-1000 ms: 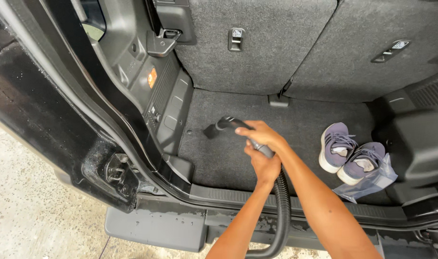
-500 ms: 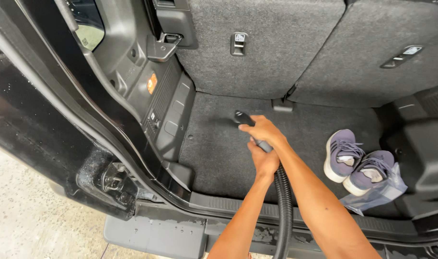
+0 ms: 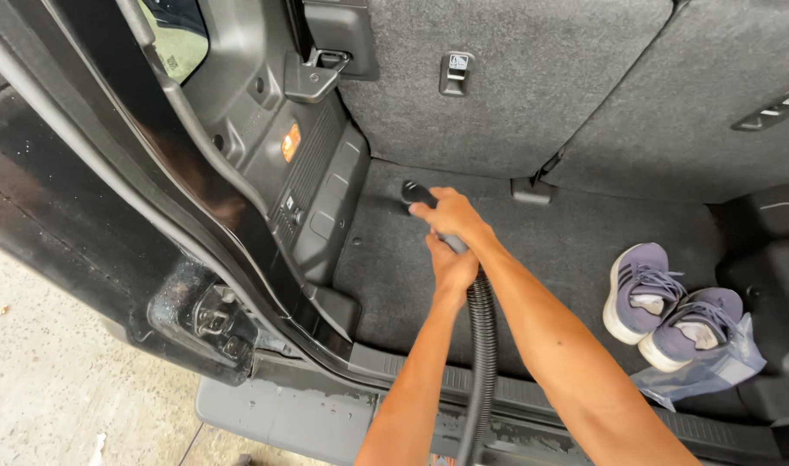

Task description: The person vacuums the carpeted floor of a car trunk using a handheld vacuum cleaner. They move a pair of purple sneakers and a plastic-wrapped item aside to clean the area underneath, then vacuum the rest of the trunk floor.

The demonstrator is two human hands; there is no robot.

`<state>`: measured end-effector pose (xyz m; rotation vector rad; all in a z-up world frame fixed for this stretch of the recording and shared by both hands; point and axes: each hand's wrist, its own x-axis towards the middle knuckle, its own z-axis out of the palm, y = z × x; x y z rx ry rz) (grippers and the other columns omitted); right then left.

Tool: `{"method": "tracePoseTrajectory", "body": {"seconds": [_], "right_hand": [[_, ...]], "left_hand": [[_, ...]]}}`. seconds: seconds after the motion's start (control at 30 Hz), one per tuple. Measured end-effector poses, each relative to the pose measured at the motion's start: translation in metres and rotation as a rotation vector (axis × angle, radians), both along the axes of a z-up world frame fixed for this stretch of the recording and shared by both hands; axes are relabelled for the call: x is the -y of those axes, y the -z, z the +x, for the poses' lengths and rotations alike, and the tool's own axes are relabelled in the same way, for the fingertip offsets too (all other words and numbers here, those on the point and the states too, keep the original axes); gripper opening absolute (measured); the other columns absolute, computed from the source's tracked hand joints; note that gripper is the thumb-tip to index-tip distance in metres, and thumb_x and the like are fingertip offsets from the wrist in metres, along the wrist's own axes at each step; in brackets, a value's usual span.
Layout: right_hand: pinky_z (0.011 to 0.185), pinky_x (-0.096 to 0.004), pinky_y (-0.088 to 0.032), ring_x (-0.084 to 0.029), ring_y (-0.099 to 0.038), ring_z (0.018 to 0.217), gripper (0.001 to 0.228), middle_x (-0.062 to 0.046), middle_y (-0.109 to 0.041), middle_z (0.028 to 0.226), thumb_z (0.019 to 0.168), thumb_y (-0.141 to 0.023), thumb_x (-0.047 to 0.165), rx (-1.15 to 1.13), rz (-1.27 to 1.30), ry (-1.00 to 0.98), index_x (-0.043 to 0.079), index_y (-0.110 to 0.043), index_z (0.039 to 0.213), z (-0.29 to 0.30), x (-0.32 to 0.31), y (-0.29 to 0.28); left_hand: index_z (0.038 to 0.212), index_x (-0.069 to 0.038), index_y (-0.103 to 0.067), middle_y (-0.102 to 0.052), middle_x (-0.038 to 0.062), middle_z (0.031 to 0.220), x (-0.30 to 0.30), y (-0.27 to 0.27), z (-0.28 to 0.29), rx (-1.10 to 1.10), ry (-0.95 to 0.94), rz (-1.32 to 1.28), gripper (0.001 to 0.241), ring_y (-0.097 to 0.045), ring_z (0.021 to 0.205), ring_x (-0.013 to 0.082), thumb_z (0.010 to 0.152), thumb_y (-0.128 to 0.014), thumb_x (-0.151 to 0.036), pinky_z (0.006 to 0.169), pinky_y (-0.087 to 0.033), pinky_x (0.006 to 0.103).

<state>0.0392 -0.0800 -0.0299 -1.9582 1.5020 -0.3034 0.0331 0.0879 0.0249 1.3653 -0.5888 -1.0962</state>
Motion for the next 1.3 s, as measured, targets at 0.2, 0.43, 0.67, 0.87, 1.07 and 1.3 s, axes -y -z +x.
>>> {"method": "tracePoseTrajectory", "body": {"seconds": [0.2, 0.43, 0.67, 0.87, 1.07, 1.3], "right_hand": [[0.067, -0.033, -0.059, -0.022, -0.070, 0.071, 0.045, -0.015, -0.071, 0.080, 0.088, -0.068, 0.034, 0.222, 0.170, -0.296, 0.013, -0.067, 0.129, 0.005, -0.059, -0.066], [0.052, -0.031, -0.062, -0.019, -0.069, 0.054, 0.069, -0.016, -0.070, 0.072, 0.091, -0.069, 0.041, 0.315, 0.219, 0.154, 0.002, -0.049, 0.144, 0.002, 0.002, -0.030], [0.051, -0.032, -0.059, -0.019, -0.069, 0.054, 0.067, -0.015, -0.069, 0.068, 0.090, -0.071, 0.039, 0.319, 0.203, 0.014, 0.003, -0.051, 0.143, 0.023, 0.020, -0.025], [0.051, -0.034, -0.063, -0.022, -0.068, 0.058, 0.065, -0.019, -0.066, 0.074, 0.088, -0.075, 0.034, 0.593, 0.297, 0.279, -0.002, -0.053, 0.138, -0.021, -0.005, -0.024], [0.054, -0.036, -0.064, -0.022, -0.070, 0.062, 0.057, -0.018, -0.067, 0.075, 0.092, -0.070, 0.034, 0.535, 0.188, 0.449, -0.001, -0.058, 0.134, -0.092, 0.014, -0.007], [0.089, -0.047, -0.057, -0.033, -0.070, 0.102, 0.074, -0.021, -0.074, 0.099, 0.093, -0.062, 0.055, 0.060, -0.100, 0.501, 0.001, -0.053, 0.142, -0.183, 0.034, 0.034]], "left_hand": [[0.154, -0.001, -0.013, -0.041, 0.024, 0.149, 0.014, 0.024, -0.009, -0.015, -0.241, 0.003, 0.114, -0.045, 0.137, 0.0346, 0.075, -0.089, -0.032, 0.110, -0.042, 0.0554], [0.122, 0.002, -0.036, -0.063, 0.016, 0.086, 0.036, 0.018, 0.028, -0.073, 0.043, -0.136, 0.063, -0.064, 0.074, 0.0228, 0.073, -0.074, -0.008, 0.067, -0.053, 0.0428], [0.139, -0.001, -0.033, -0.061, 0.023, 0.111, 0.037, 0.001, 0.032, 0.062, -0.077, 0.028, 0.079, -0.064, 0.104, 0.0326, 0.075, -0.075, -0.023, 0.084, -0.051, 0.0486], [0.135, -0.001, -0.033, -0.067, 0.024, 0.100, 0.053, 0.014, 0.016, 0.206, 0.147, 0.117, 0.078, -0.069, 0.095, 0.0367, 0.067, -0.070, -0.010, 0.080, -0.054, 0.0469], [0.128, 0.000, -0.037, -0.066, 0.023, 0.097, 0.062, 0.013, -0.033, 0.181, 0.369, 0.094, 0.074, -0.070, 0.090, 0.0353, 0.065, -0.073, -0.008, 0.078, -0.055, 0.0448], [0.135, -0.002, -0.038, -0.063, 0.027, 0.116, 0.062, 0.054, -0.099, 0.125, 0.515, 0.040, 0.079, -0.063, 0.114, 0.0427, 0.066, -0.076, -0.014, 0.091, -0.053, 0.0502]]}}
